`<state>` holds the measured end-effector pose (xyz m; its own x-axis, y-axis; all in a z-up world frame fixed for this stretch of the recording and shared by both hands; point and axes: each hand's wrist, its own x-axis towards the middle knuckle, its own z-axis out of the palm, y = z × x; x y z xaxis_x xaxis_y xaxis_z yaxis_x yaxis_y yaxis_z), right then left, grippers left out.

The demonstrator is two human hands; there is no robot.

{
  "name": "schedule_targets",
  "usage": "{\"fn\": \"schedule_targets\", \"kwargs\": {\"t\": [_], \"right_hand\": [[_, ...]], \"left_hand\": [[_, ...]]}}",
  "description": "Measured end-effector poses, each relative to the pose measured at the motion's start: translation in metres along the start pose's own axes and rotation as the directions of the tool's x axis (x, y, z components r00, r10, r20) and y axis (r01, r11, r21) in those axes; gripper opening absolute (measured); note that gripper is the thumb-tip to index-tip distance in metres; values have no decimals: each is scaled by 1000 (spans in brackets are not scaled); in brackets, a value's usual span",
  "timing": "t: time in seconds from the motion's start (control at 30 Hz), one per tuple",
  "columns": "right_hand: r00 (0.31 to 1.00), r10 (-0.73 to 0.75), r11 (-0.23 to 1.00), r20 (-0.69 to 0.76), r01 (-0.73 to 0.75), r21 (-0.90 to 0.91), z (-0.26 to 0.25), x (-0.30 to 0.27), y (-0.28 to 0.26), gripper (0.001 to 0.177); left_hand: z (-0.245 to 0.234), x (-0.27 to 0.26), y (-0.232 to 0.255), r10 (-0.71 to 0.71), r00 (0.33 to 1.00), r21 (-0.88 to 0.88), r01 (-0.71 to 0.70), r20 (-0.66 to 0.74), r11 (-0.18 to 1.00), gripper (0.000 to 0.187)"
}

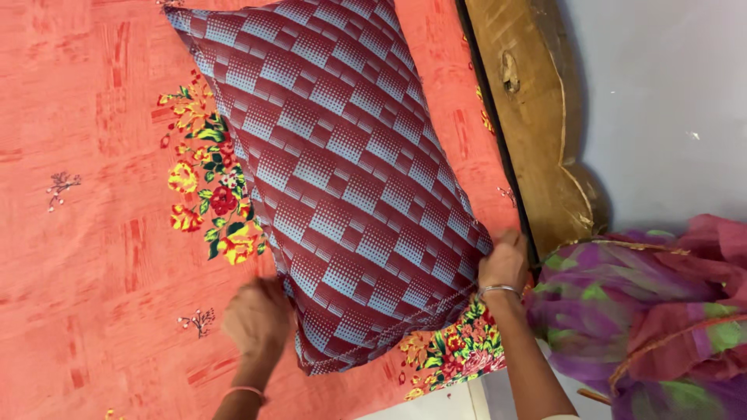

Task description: The person places a patterned pillow on a bed, then retrieves and places a folded blanket on top of it, followed by a smaller folded textile. The person smooths each item into position on the bed.

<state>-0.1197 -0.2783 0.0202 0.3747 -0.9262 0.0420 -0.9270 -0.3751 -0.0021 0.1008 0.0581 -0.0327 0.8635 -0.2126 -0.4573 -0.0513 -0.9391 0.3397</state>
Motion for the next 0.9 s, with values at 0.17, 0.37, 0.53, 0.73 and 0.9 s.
{"fn": "schedule_targets", "kwargs": {"t": [0.17, 0.37, 0.53, 0.73, 0.9], "right_hand": [[967, -234, 884, -104, 256, 392, 5, 38, -45, 44], [981, -88, 973, 175, 47, 228, 38, 43, -84, 85], [916, 120, 931, 382, -238, 278, 29, 58, -90, 88], [990, -142, 515, 28, 50, 856, -18, 57, -73, 62], [996, 36, 680, -80, 34, 733, -65, 54, 13, 54]], "left_hand": [[-30, 27, 52, -53, 985, -658, -71, -167, 749, 46], [-33, 39, 115, -64, 998, -831, 26, -11, 555, 85], [-50, 43, 137, -11, 991, -964, 129, 130, 234, 74], [-81, 15, 163, 77, 986, -986, 155, 150, -60, 55], [-46, -30, 191, 143, 956, -956, 273, 257, -110, 61]]}}
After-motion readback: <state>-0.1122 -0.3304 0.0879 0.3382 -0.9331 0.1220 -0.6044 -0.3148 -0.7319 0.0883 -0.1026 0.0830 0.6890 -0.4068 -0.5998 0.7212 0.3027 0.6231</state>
